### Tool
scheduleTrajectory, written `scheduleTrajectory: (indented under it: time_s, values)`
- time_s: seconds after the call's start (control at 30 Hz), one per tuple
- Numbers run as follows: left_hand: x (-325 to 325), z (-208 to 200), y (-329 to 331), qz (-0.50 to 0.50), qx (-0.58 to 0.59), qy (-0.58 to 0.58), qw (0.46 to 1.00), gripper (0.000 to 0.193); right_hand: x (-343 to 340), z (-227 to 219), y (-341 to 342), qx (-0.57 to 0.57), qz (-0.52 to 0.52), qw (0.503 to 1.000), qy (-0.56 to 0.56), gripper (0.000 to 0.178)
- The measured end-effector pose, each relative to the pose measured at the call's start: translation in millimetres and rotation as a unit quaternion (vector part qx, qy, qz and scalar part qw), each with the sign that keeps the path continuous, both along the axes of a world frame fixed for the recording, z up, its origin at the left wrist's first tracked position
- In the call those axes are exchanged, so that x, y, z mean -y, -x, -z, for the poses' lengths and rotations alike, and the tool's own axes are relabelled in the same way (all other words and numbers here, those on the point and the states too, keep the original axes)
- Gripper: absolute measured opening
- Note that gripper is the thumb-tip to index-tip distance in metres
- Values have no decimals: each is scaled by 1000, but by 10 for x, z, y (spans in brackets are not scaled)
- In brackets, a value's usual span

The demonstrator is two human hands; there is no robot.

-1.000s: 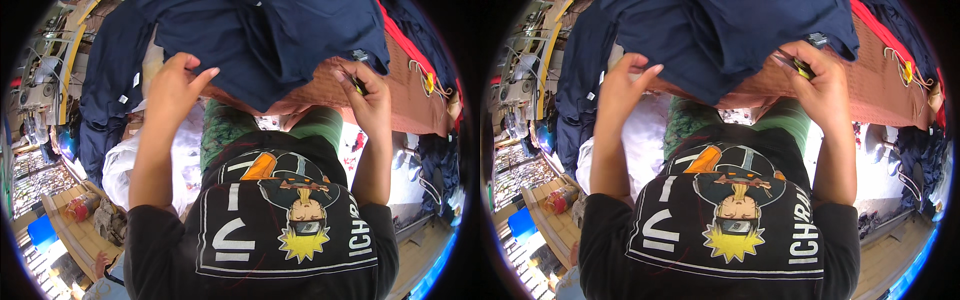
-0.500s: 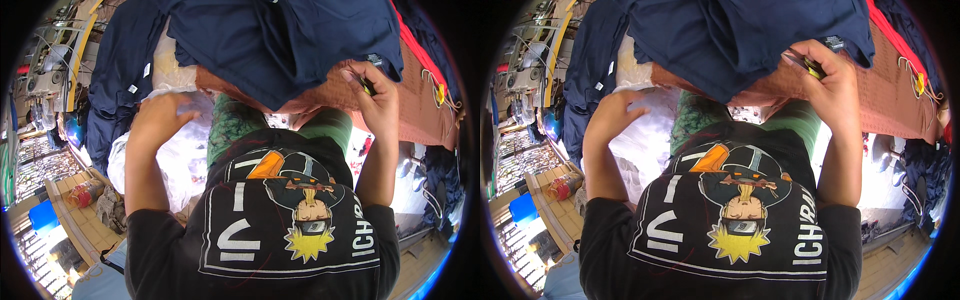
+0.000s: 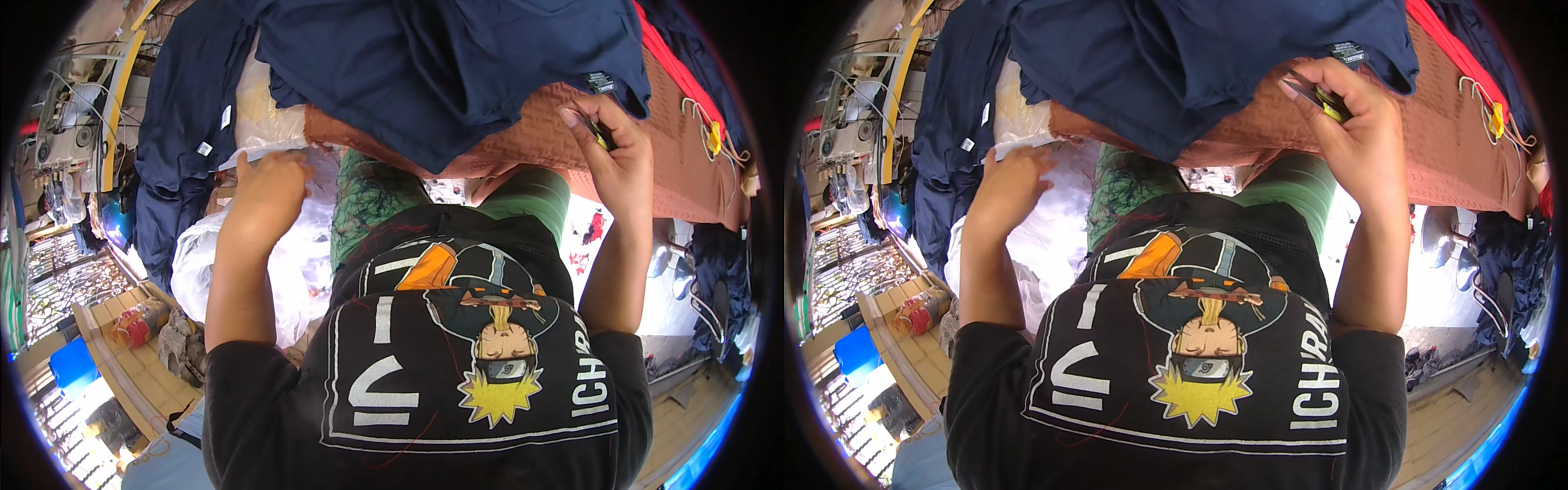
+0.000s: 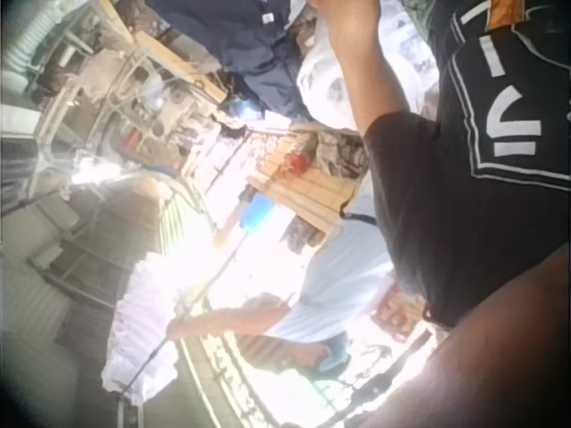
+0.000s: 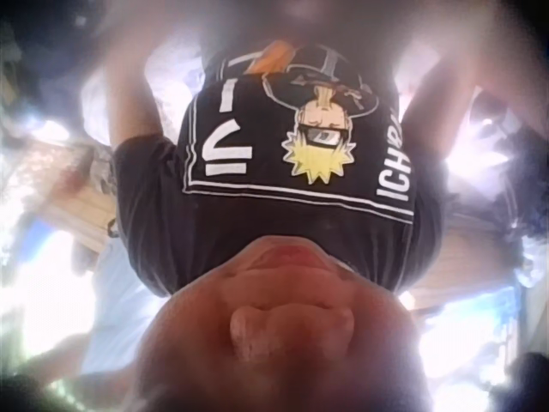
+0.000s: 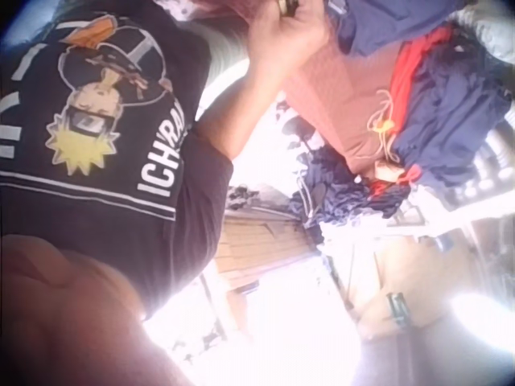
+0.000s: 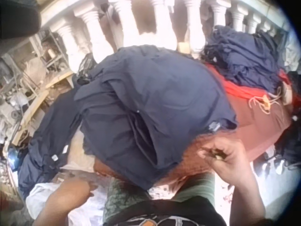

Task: The person trims excess threads from several dark blue shirts using snips, handling each garment one at a time on a workspace.

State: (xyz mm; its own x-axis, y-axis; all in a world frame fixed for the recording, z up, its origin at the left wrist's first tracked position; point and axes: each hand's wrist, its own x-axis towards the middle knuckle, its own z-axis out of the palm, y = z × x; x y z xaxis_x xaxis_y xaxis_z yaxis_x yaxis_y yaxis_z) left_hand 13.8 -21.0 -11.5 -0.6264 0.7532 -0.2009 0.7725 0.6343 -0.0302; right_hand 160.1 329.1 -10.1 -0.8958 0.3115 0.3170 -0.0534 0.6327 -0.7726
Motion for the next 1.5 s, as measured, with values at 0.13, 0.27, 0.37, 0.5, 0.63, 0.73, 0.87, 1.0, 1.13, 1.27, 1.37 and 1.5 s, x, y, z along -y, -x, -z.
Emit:
scheduleTrajectory:
  time_s: [0.13,0.27,0.37,0.5,0.63,0.73,0.87,1.0,1.13,1.27,1.37,1.5]
  values:
    - [-450,22,-5,-82,-25,-184,979,25,75,-28,67,-33,-47,998,16,11]
    - [-582,464,72,-77,-33,-288,954,24,89,-66,36,-37,-52,998,4,13]
    - [-543,307,74,-149,63,-239,957,23,2,-9,-42,-11,-29,1000,-2,14]
    - [-110,43,100,-104,117,-4,988,16,-120,35,-92,34,-2,999,-1,16]
    - [36,-96,-20,-6,-10,72,997,12,-53,25,-54,-6,-16,1000,3,17]
    - [-283,-286,-25,-38,50,-3,998,19,-36,26,-12,-6,-27,1000,-7,20]
    - [-864,-301,-188,19,68,-310,948,26,7,164,39,-15,-33,999,8,27]
    - [-1292,-171,-203,139,-17,-358,923,35,110,274,113,-8,-28,999,16,28]
    - [-1449,8,-155,123,-25,-334,934,23,232,280,208,11,-30,999,19,28]
    - [-1512,45,-60,111,31,-402,908,11,203,405,271,13,-32,999,16,22]
    - [-1550,5,-48,9,218,-412,885,15,176,404,284,24,-42,998,32,18]
    - [-1593,-47,-24,-44,318,-410,854,19,182,349,258,69,-60,992,83,16]
